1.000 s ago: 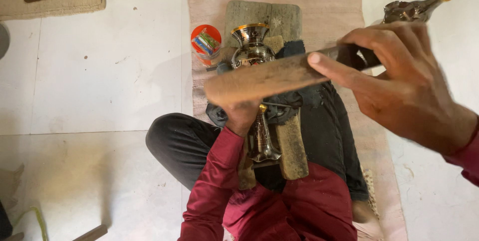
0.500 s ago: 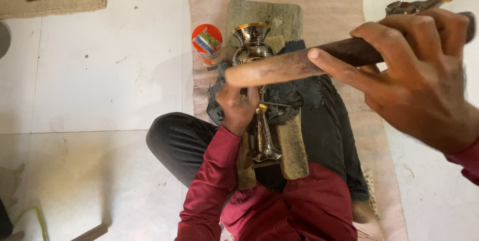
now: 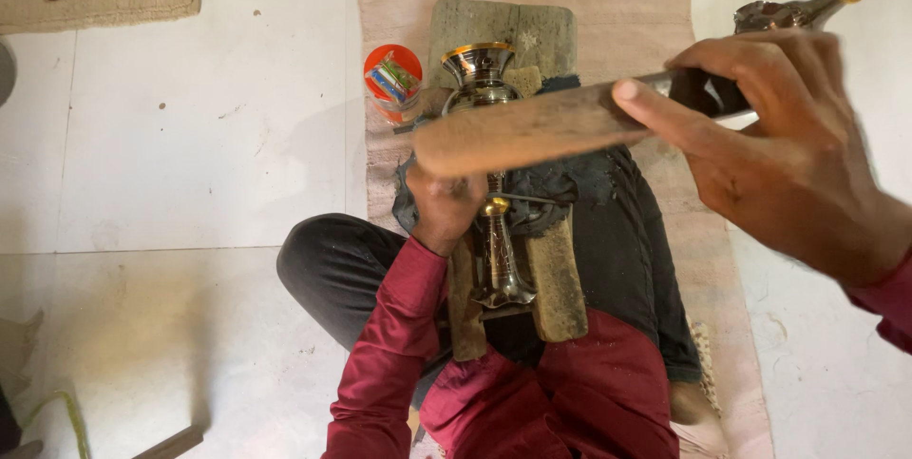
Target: The person sits on the floor with a silver-colored metal vase-like object held against a sandbag on their lap. They hold a small punch against the object's surface and strike it with a wooden mallet, repeatedly repositioning the punch to work different spots, and occasionally rotate the object to reach new areas.
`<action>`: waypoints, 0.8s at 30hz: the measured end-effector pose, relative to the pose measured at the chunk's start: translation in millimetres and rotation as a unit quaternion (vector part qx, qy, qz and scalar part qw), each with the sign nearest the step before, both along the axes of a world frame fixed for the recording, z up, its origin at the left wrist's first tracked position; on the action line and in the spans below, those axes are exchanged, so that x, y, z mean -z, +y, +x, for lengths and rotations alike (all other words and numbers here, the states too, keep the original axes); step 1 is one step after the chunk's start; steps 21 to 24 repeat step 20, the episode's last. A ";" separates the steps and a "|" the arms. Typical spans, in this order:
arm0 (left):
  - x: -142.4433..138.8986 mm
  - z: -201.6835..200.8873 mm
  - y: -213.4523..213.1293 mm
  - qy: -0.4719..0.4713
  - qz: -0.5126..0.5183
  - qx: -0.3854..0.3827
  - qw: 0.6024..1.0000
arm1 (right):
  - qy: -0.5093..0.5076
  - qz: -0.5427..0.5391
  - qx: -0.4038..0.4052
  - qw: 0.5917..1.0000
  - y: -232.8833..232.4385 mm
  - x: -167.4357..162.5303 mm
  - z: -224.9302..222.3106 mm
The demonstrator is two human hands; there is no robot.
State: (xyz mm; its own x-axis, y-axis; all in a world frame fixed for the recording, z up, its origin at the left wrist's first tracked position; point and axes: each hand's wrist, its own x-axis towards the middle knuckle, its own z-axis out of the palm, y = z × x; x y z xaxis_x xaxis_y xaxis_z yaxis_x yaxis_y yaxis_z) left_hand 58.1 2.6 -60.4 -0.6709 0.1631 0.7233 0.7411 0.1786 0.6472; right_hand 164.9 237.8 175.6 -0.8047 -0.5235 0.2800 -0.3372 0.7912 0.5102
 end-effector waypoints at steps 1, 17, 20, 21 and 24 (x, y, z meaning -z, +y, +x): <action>-0.3 0.8 -0.4 -0.032 0.004 0.005 0.999 | 0.004 0.004 -0.002 1.000 0.1 0.5 -0.1; -43.8 -3.3 -6.1 -0.073 -0.046 0.042 0.995 | 0.039 0.030 0.071 0.996 14.1 28.9 20.1; -55.2 -10.1 -12.3 -0.061 -0.053 0.094 0.992 | 0.001 -0.016 0.111 0.994 19.9 50.1 12.6; -55.2 -10.1 -12.3 -0.061 -0.053 0.094 0.992 | 0.001 -0.016 0.111 0.994 19.9 50.1 12.6; -55.2 -10.1 -12.3 -0.061 -0.053 0.094 0.992 | 0.001 -0.016 0.111 0.994 19.9 50.1 12.6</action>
